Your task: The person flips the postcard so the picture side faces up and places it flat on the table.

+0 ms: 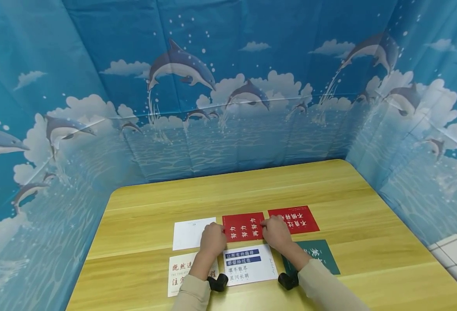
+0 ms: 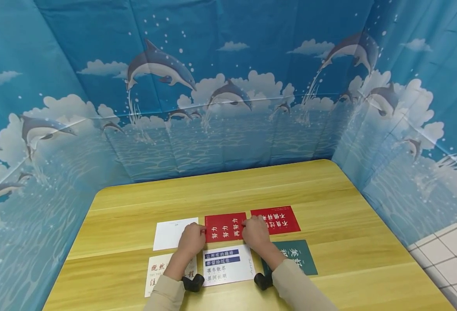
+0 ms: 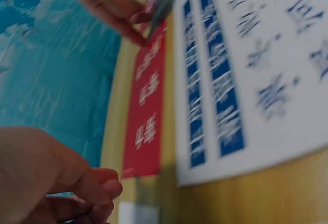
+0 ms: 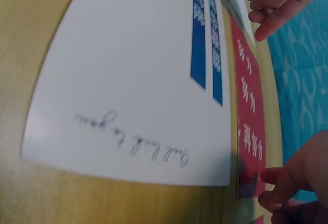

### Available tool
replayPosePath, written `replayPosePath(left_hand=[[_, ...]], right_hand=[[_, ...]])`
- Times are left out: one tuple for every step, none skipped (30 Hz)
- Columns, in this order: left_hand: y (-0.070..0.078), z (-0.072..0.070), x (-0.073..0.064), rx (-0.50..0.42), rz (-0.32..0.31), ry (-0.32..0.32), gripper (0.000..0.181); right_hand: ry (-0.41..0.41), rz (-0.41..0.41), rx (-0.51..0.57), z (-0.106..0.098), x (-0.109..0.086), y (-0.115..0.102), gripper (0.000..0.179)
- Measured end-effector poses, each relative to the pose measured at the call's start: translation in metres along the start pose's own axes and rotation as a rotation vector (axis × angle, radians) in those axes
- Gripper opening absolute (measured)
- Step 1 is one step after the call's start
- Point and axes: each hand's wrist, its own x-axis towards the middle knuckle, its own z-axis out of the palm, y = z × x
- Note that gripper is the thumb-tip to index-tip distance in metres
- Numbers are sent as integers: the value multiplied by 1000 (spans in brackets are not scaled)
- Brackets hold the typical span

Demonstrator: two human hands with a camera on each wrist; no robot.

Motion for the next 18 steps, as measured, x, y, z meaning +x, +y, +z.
replayPosePath(left_hand=[[-3, -5, -1, -32, -6, 1, 18], [-6, -11, -1, -65, -14, -2, 21], [-10, -17, -2, -83, -23, 1, 23], [-13, -22, -3, -102, -39, 2, 24], [-17, -27, -4, -114, -52, 3, 24], [-21, -32, -5, -121, -66, 6, 25], [-25, -36, -6, -128, -79, 8, 25], [-30, -41, -6, -137, -90, 12, 25], [-34, -44, -7, -131, -97, 26, 25], [-38, -47, -7, -138, -109, 36, 25], [-43, -49, -7, -142, -118, 47, 25], [-48, -52, -7, -145, -127, 57, 26], [-53, -54, -7, -154, -138, 65, 26], [-58, -56, -7, -157, -152, 75, 27], [-63, -59, -7, -163, -166, 85, 28], [-68, -61, -8, -169, -182, 90, 29], [-73, -64, -8, -175, -196, 92, 31], [-78, -66, -9, -182, -210, 93, 32]], right_hand=[[5, -8, -4, -1, 0, -2, 27], [12, -19, -6, -2, 0, -4, 27], [22, -37, -1, -2, 0, -7, 27], [30, -52, 7, -2, -1, -10, 27], [29, -63, 25, -1, -1, -13, 27], [29, -74, 53, -1, -2, -17, 27], [27, -87, 86, 0, -3, -20, 26], [23, -94, 119, 1, -3, -24, 27], [16, -99, 160, 2, -4, -29, 27], [5, -96, 203, 4, -4, -34, 27], [-4, -98, 249, 5, -4, -39, 27], [-10, -104, 285, 7, -4, -44, 27], [-20, -110, 319, 9, -4, -49, 27], [-28, -119, 349, 12, -4, -54, 27], [-36, -130, 383, 14, -3, -60, 27], [-45, -144, 409, 16, -3, -65, 27], [-54, -157, 436, 19, -2, -70, 27], [-62, -169, 450, 21, -2, -75, 27]])
